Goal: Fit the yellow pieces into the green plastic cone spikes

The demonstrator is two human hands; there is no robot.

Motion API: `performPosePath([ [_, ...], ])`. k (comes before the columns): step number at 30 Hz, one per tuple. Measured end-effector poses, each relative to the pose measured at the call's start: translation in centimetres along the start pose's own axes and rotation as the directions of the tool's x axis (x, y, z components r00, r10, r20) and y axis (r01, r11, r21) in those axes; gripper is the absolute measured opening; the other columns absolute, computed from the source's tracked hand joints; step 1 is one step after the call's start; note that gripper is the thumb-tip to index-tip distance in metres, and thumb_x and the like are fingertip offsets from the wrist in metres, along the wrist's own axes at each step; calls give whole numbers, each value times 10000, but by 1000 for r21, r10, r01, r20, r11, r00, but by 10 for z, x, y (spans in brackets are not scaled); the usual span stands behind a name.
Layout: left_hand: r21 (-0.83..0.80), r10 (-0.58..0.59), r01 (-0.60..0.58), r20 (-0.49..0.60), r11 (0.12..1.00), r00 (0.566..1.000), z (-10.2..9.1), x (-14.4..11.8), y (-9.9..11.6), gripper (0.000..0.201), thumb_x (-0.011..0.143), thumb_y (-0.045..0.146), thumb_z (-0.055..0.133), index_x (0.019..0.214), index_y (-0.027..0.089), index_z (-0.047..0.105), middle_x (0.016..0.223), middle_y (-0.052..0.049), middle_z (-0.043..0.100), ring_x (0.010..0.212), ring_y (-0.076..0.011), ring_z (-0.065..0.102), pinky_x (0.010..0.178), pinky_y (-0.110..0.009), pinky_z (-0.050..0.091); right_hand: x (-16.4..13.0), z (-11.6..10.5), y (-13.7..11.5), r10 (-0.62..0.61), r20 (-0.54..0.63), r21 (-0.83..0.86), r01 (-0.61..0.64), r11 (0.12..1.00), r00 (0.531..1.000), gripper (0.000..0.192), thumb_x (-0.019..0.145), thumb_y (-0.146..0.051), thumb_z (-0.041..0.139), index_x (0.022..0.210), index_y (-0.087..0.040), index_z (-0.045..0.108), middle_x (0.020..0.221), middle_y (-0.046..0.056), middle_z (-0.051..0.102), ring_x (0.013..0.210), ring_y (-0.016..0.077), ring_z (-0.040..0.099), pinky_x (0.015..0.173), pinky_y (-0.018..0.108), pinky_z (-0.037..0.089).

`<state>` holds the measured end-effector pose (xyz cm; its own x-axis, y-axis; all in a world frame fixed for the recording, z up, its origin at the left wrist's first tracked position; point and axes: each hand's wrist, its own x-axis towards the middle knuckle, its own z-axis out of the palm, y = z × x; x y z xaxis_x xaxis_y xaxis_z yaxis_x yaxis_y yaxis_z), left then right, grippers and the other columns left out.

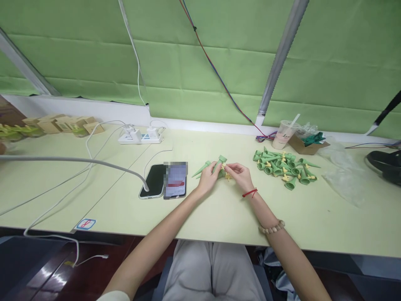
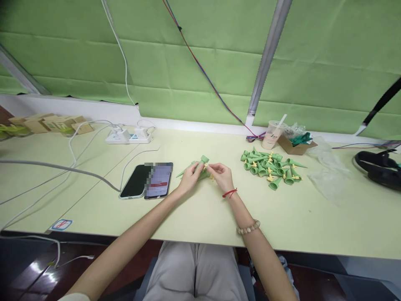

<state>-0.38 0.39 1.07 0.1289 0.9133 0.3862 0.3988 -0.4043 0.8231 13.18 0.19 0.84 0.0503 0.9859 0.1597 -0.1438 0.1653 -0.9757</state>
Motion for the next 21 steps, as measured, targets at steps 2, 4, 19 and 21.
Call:
performPosePath([
  [2, 9, 6, -6, 2, 1000, 1000, 0, 0, -1, 384, 857, 470, 325, 765, 168, 544, 712, -4, 553, 673, -120, 481, 645, -235, 361, 1, -1, 1, -22, -7, 11, 22, 1000, 1000, 377, 499, -406, 770, 760, -169, 636, 787, 49, 683, 747, 171, 640, 741, 311, 514],
  [4, 18, 9, -9, 3, 1000, 1000, 1, -1, -2, 381, 858, 466, 327, 772, 169, 549, 722, -5, 561, 683, -122, 491, 655, -237, 364, 1, -2, 2, 23, 37, 18, -23, 1000, 999, 372, 565, -439, 724, 803, -162, 649, 778, 55, 688, 745, 172, 645, 748, 322, 516],
  [19, 65, -27, 26, 11, 998, 1000, 0, -1, -5, 399, 850, 485, 331, 812, 185, 591, 810, -23, 622, 740, -143, 533, 666, -244, 374, 2, -7, 4, 75, 59, -30, -73, 997, 995, 363, 581, -434, 721, 805, -150, 690, 774, 66, 701, 720, 177, 655, 731, 329, 526],
  [21, 76, -35, 35, 7, 996, 999, 0, 0, -5, 397, 848, 486, 336, 814, 187, 594, 794, -20, 618, 730, -142, 528, 659, -242, 371, 2, -7, 4, 69, 44, -18, -69, 997, 997, 377, 546, -395, 754, 829, -156, 688, 795, 61, 703, 741, 178, 657, 748, 325, 523],
])
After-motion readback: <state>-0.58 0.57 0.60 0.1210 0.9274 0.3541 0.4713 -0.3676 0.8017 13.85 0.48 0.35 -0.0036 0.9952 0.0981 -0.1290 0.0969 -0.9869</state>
